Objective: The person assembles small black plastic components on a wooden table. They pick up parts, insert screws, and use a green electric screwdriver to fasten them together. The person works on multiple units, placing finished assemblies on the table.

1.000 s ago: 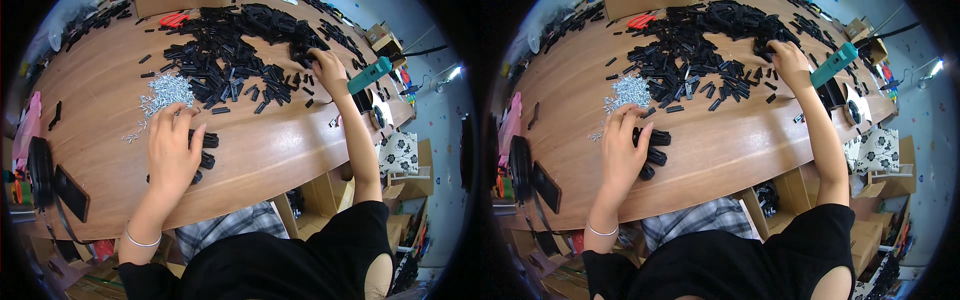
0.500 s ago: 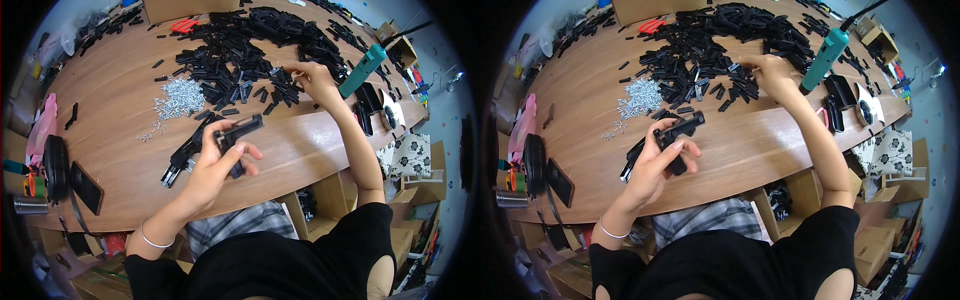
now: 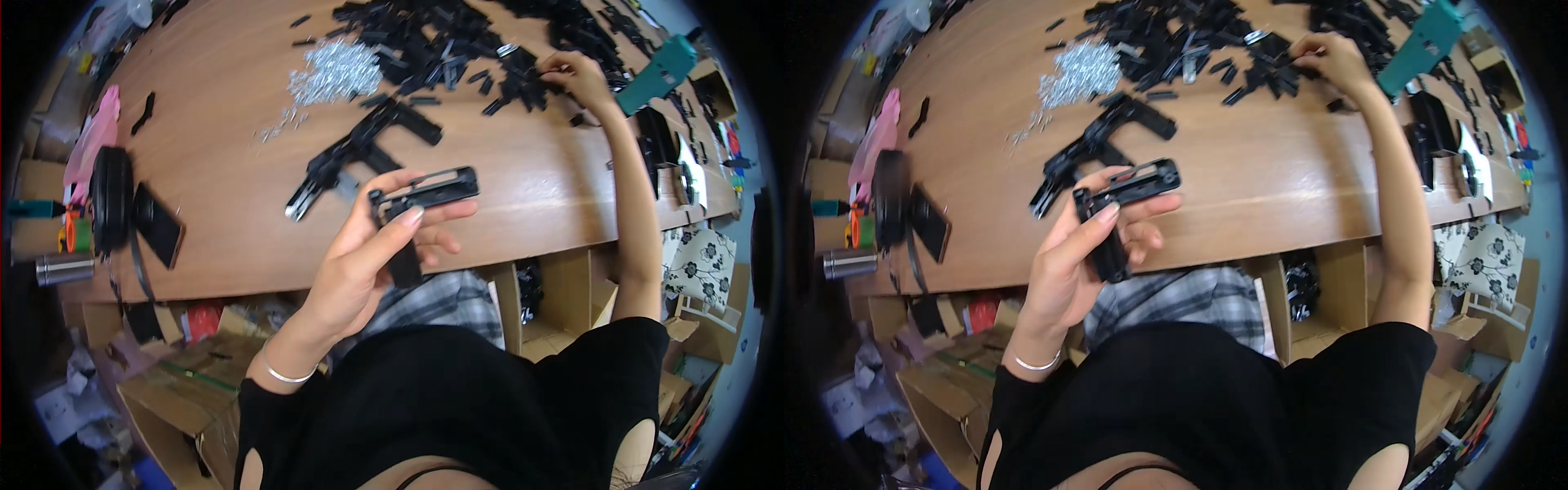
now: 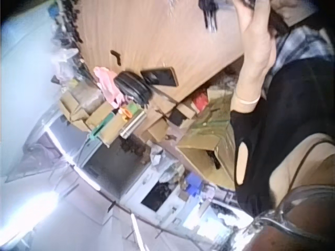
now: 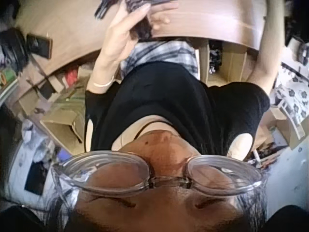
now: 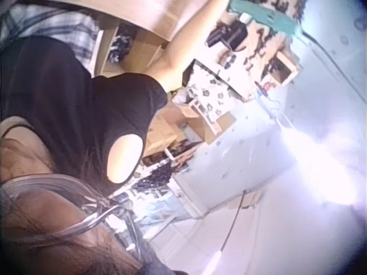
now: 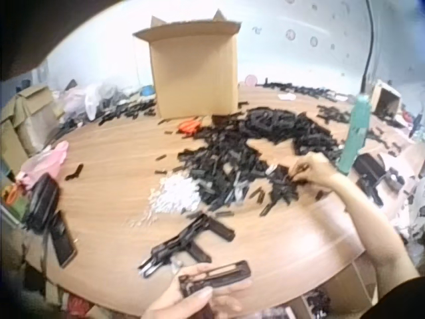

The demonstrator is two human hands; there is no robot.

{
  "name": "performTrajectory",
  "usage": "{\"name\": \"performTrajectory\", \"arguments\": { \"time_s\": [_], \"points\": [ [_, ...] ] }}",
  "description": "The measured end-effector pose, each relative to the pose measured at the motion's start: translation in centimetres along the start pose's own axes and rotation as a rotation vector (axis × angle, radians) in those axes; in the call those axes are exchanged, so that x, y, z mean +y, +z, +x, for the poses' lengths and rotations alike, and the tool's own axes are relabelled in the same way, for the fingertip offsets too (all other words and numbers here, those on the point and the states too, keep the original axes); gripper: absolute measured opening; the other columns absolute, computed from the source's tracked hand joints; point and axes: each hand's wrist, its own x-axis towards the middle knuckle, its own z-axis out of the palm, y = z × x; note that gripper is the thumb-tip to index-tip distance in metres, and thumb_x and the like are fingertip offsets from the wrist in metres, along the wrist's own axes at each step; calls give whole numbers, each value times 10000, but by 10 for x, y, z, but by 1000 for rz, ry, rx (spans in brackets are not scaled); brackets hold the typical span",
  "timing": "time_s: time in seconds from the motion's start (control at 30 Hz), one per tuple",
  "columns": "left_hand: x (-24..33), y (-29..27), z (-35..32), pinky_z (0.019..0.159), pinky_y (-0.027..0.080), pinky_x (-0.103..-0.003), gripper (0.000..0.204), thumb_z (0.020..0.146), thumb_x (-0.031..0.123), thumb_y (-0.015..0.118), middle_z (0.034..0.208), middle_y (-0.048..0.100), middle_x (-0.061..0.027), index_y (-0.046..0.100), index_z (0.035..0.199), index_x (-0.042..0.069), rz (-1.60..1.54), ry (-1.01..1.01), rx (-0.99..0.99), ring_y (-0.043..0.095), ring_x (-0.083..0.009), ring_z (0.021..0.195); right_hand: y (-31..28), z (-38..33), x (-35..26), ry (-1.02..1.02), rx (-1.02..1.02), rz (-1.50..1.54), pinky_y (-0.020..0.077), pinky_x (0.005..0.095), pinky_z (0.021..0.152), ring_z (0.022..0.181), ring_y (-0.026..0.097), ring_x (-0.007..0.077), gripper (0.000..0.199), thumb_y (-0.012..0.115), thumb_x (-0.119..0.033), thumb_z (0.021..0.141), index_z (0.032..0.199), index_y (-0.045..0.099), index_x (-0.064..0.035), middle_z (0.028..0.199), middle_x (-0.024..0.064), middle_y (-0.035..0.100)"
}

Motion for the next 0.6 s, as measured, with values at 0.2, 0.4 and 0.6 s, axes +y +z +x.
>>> {"name": "performTrajectory", "arguments": {
  "time_s": [0.2, 0.4, 0.6],
  "points": [
    [-16, -2, -19, 714, 497, -296, 307, 912, 86, 431, 1171, 504, -218, 330, 1194, 18, 31, 23, 88, 611, -284, 910, 6, -44, -28, -151, 364, 151, 474, 229, 727, 811, 609, 124, 175, 616, -47, 791, 965, 637, -44, 875, 41, 649],
    [-38, -17, -27, 661, 436, -276, 311, 883, 51, 466, 1055, 564, -168, 368, 1174, 4, 93, 139, 161, 620, -232, 834, 31, -123, -158, -108, 237, 563, 485, 210, 733, 784, 587, 100, 192, 653, -38, 776, 968, 669, -47, 971, 63, 628],
    [-51, -17, -34, 716, 407, -241, 350, 846, 49, 569, 1012, 565, -106, 407, 1155, 18, 218, 137, 139, 535, -117, 873, 45, -173, -195, -228, 250, 755, 495, 308, 728, 839, 609, 223, 194, 655, 108, 682, 862, 614, 49, 876, 153, 635]
  ]
}}
